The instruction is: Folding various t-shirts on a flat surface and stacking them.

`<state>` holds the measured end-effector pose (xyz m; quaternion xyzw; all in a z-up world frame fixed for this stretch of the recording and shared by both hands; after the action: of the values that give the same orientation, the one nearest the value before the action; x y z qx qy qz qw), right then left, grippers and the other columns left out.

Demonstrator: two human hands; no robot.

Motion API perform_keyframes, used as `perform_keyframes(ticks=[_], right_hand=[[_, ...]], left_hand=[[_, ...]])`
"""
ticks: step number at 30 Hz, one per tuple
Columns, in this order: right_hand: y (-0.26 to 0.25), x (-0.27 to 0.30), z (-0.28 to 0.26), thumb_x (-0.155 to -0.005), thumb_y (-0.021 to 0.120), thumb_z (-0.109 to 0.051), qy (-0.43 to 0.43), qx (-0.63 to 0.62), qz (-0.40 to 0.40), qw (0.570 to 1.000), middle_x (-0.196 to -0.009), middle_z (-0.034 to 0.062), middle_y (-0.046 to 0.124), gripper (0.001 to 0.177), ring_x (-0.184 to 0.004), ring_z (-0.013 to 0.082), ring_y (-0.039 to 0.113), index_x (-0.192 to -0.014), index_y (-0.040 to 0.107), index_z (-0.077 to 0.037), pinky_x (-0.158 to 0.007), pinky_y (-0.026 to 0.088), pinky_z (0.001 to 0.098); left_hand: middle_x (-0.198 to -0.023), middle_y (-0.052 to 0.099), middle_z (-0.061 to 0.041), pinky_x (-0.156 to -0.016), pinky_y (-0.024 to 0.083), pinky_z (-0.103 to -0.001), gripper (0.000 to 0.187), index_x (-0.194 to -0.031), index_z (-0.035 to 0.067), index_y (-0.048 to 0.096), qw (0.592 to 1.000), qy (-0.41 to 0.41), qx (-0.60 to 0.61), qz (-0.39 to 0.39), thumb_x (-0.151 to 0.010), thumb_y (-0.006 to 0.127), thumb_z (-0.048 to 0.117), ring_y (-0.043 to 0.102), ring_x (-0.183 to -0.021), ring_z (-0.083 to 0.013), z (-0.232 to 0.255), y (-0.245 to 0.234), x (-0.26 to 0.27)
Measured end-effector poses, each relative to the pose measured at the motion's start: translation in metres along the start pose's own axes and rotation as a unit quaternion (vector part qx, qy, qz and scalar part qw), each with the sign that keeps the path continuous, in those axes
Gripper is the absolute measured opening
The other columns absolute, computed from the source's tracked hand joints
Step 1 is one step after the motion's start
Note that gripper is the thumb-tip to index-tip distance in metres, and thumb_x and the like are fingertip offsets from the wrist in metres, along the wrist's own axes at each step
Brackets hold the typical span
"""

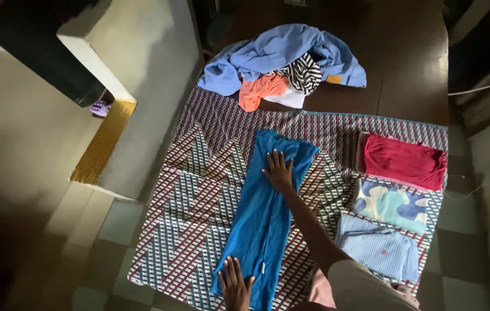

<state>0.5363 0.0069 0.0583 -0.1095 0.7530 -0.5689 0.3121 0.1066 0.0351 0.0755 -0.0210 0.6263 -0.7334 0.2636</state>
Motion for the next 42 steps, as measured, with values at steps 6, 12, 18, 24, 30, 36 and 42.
perform_keyframes(ticks=[6,12,18,24,30,36,42], right_hand=[[-0.020,0.033,-0.026,-0.095,0.056,-0.058,-0.004,-0.005,-0.032,0.999,-0.169,0.0108,0.023,0.081,-0.154,0.0335,0.026,-0.161,0.030,-0.019,-0.112,0.022,0.0761],[-0.040,0.151,-0.100,-0.096,0.057,-0.052,-0.009,-0.055,-0.090,0.994,-0.170,0.0077,0.024,0.082,-0.157,0.0280,0.024,-0.163,0.027,-0.015,-0.117,0.017,0.0715],[-0.045,0.184,-0.107,-0.098,0.055,-0.052,0.008,-0.061,-0.092,0.994,-0.171,0.0033,0.024,0.078,-0.156,0.0250,0.023,-0.163,0.028,-0.019,-0.117,0.017,0.0718],[-0.109,0.249,-0.123,-0.093,0.067,-0.029,0.045,-0.200,-0.021,0.978,-0.149,0.0197,0.049,0.059,-0.135,0.0393,0.046,-0.144,0.050,-0.005,-0.111,0.041,0.0519],[-0.139,0.378,-0.130,-0.081,0.066,-0.009,0.166,-0.166,0.022,0.972,-0.124,0.0221,0.056,0.044,-0.116,0.0449,0.050,-0.124,0.061,-0.004,-0.101,0.044,0.0513],[-0.158,0.445,-0.155,-0.079,0.060,0.005,0.308,-0.135,-0.003,0.942,-0.132,0.0143,0.060,0.048,-0.118,0.0382,0.055,-0.124,0.064,-0.009,-0.102,0.048,0.0472],[-0.164,0.435,-0.178,-0.079,0.079,-0.018,0.291,-0.171,-0.008,0.941,-0.125,0.0167,0.056,0.047,-0.111,0.0402,0.054,-0.121,0.063,-0.006,-0.092,0.047,0.0513]], left_hand=[[-0.162,0.025,-0.022,-0.118,0.017,-0.059,0.090,-0.154,-0.002,0.027,0.999,0.003,0.000,-0.034,-0.091,0.049,0.059,0.025,-0.149,-0.0349,0.007,-0.006,-0.005],[-0.162,0.026,-0.023,-0.118,0.019,-0.059,0.088,-0.155,-0.002,0.027,0.995,-0.004,0.008,-0.097,-0.094,0.050,0.057,0.027,-0.148,-0.0374,0.004,-0.005,0.000],[-0.162,0.028,-0.024,-0.119,0.022,-0.061,0.086,-0.155,-0.002,0.029,0.998,0.036,-0.017,-0.042,-0.095,0.050,0.056,0.029,-0.150,-0.0376,0.010,-0.004,-0.003],[-0.161,0.027,-0.026,-0.115,0.025,-0.057,0.093,-0.154,-0.003,0.032,0.982,0.050,0.115,-0.140,-0.091,0.057,0.060,0.026,-0.148,-0.0439,-0.035,0.006,0.005],[-0.155,0.043,-0.023,-0.108,0.033,-0.059,0.052,-0.142,0.004,0.053,0.915,0.301,0.191,-0.187,-0.100,0.068,0.031,0.040,-0.141,-0.0458,-0.060,-0.019,0.013],[-0.128,0.053,-0.019,-0.098,0.049,-0.050,0.044,-0.126,0.007,0.059,0.893,0.265,0.304,-0.201,-0.084,0.069,0.005,0.055,-0.118,-0.0399,-0.098,-0.013,-0.018],[-0.117,0.055,-0.014,-0.096,0.045,-0.048,0.045,-0.110,0.009,0.064,0.874,0.368,0.219,-0.231,-0.071,0.084,0.018,0.053,-0.112,-0.0357,-0.061,-0.029,-0.006]])
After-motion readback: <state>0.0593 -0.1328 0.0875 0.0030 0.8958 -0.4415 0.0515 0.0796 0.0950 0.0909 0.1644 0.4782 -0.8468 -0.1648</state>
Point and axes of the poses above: each hand's wrist, its own x-axis away from the middle knuckle, its own y-axis out of the palm, z = x × y, the point moved 10 cm from there along -x, towards the middle knuckle
